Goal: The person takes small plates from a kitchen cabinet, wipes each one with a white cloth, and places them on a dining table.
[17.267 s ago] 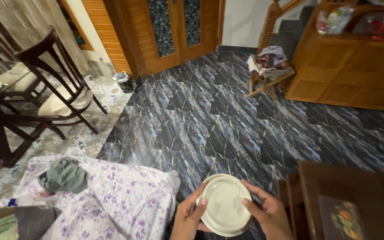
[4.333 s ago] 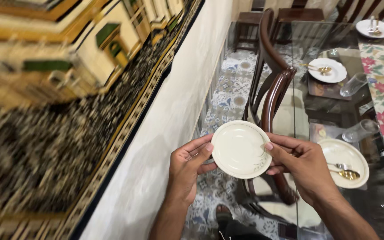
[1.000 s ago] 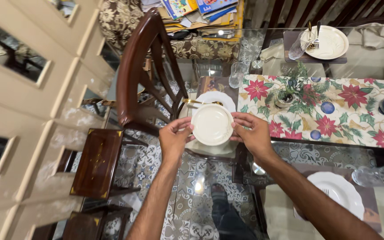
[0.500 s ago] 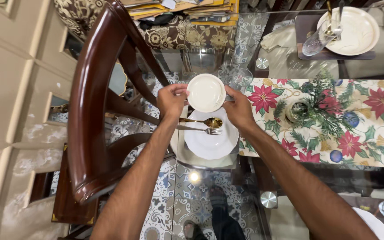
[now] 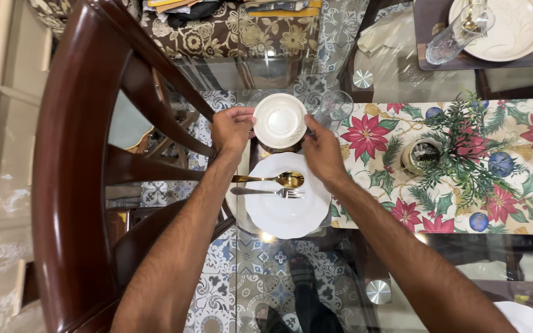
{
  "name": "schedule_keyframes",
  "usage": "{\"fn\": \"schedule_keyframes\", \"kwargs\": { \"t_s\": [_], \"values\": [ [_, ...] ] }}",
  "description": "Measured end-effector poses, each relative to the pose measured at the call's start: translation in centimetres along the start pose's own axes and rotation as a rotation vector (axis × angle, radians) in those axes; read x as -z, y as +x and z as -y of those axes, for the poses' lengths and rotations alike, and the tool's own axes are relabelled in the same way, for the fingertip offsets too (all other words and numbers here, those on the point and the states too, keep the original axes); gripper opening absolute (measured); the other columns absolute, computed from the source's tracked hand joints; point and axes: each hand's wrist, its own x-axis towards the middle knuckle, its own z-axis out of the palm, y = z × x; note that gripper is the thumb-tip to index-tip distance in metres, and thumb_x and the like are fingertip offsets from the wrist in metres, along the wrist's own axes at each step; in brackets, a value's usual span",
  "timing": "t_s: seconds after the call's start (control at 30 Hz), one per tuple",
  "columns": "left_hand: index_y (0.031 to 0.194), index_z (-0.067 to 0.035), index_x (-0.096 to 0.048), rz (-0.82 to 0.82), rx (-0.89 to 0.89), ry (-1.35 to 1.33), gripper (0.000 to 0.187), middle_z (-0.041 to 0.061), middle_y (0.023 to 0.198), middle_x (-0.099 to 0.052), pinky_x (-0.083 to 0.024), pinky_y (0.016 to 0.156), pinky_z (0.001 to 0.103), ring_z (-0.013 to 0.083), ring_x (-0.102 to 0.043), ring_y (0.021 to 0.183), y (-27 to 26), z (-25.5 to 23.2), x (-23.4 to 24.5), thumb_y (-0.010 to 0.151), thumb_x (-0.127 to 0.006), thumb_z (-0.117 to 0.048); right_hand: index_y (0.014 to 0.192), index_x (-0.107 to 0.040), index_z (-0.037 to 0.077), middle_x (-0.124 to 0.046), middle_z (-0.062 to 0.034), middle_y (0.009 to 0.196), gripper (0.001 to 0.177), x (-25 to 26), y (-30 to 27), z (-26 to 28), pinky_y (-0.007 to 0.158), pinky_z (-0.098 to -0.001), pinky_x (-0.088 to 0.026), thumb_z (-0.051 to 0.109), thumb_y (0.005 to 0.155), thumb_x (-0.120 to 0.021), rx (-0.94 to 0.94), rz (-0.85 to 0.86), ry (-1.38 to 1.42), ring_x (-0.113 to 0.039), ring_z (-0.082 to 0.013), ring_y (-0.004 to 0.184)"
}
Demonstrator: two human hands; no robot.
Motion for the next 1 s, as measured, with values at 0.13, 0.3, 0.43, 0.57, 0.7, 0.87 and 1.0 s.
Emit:
{"fn": "schedule_keyframes", "kwargs": {
  "t_s": [0.13, 0.3, 0.43, 0.57, 0.7, 0.87, 1.0],
  "values": [
    [0.105, -0.002, -0.076, 0.018, -0.010, -0.002, 0.024, 0.007, 0.093, -0.078, -0.068, 0.066, 0.026, 0.0116, -0.075, 0.078, 0.2, 0.9, -0.2, 0.083, -0.072, 0.007, 0.148, -0.052, 0.000, -0.052, -0.0255, 0.154, 0.052, -0.7, -0.1, -1.9, 0.108, -0.0313, -0.046, -0.003, 0.096, -0.049, 0.111, 0.003, -0.077, -0.060, -0.0265, 0.135],
    [0.102, -0.003, -0.078, 0.002, -0.010, 0.038, 0.022, 0.005, 0.094, -0.079, -0.068, 0.066, 0.025, 0.0122, -0.075, 0.076, 0.2, 1.3, -0.6, 0.083, -0.073, 0.006, 0.147, -0.048, -0.007, -0.032, -0.0375, 0.158, 0.061, -0.7, -0.2, -2.7, 0.117, -0.0420, -0.037, -0.001, 0.086, -0.057, 0.258, 0.066, -0.288, -0.042, -0.0456, 0.145],
    [0.101, -0.004, -0.079, -0.026, -0.009, 0.075, 0.021, 0.006, 0.092, -0.079, -0.067, 0.064, 0.025, 0.0128, -0.075, 0.075, -0.1, 1.6, -1.0, 0.082, -0.076, 0.005, 0.147, -0.048, -0.005, -0.031, -0.0383, 0.158, 0.063, -0.5, -0.7, -1.1, 0.115, -0.0427, -0.040, 0.001, 0.085, -0.057, 0.177, 0.114, -0.331, -0.048, -0.0463, 0.138],
    [0.099, -0.007, -0.080, -0.073, -0.010, 0.124, 0.023, 0.005, 0.091, -0.079, -0.067, 0.063, 0.025, 0.0115, -0.075, 0.074, -0.5, 2.3, -1.3, 0.081, -0.076, 0.005, 0.149, -0.044, 0.000, -0.026, -0.0381, 0.158, 0.066, -0.6, -0.9, -0.3, 0.110, -0.0449, -0.043, 0.004, 0.085, -0.057, 0.073, 0.166, -0.390, -0.050, -0.0477, 0.134],
    [0.098, -0.008, -0.080, -0.108, -0.026, 0.181, 0.020, 0.003, 0.091, -0.080, -0.065, 0.062, 0.025, 0.0103, -0.075, 0.073, -0.9, 1.9, -1.3, 0.082, -0.078, 0.002, 0.150, -0.046, 0.000, -0.024, -0.0420, 0.157, 0.064, -0.8, -1.0, -1.0, 0.113, -0.0484, -0.038, 0.006, 0.087, -0.060, 0.122, 0.147, -0.430, -0.040, -0.0532, 0.140],
    [0.100, -0.010, -0.080, -0.152, -0.078, 0.256, 0.023, 0.003, 0.095, -0.081, -0.061, 0.074, 0.029, 0.0132, -0.075, 0.082, -1.7, 1.8, -1.1, 0.080, -0.080, 0.001, 0.145, -0.052, 0.000, -0.024, -0.0406, 0.158, 0.059, -0.8, -1.8, -0.5, 0.115, -0.0459, -0.038, 0.007, 0.087, -0.060, 0.097, 0.124, -0.379, -0.042, -0.0495, 0.141],
    [0.111, -0.010, -0.076, -0.160, -0.093, 0.235, 0.032, 0.004, 0.108, -0.078, -0.057, 0.084, 0.032, 0.0167, -0.076, 0.091, -3.7, 1.2, -0.6, 0.081, -0.079, -0.001, 0.142, -0.056, 0.010, -0.026, -0.0282, 0.165, 0.057, -0.1, -3.8, 0.9, 0.107, -0.0400, -0.046, 0.010, 0.085, -0.057, -0.102, 0.088, -0.247, -0.058, -0.0396, 0.130]
  ]
}}
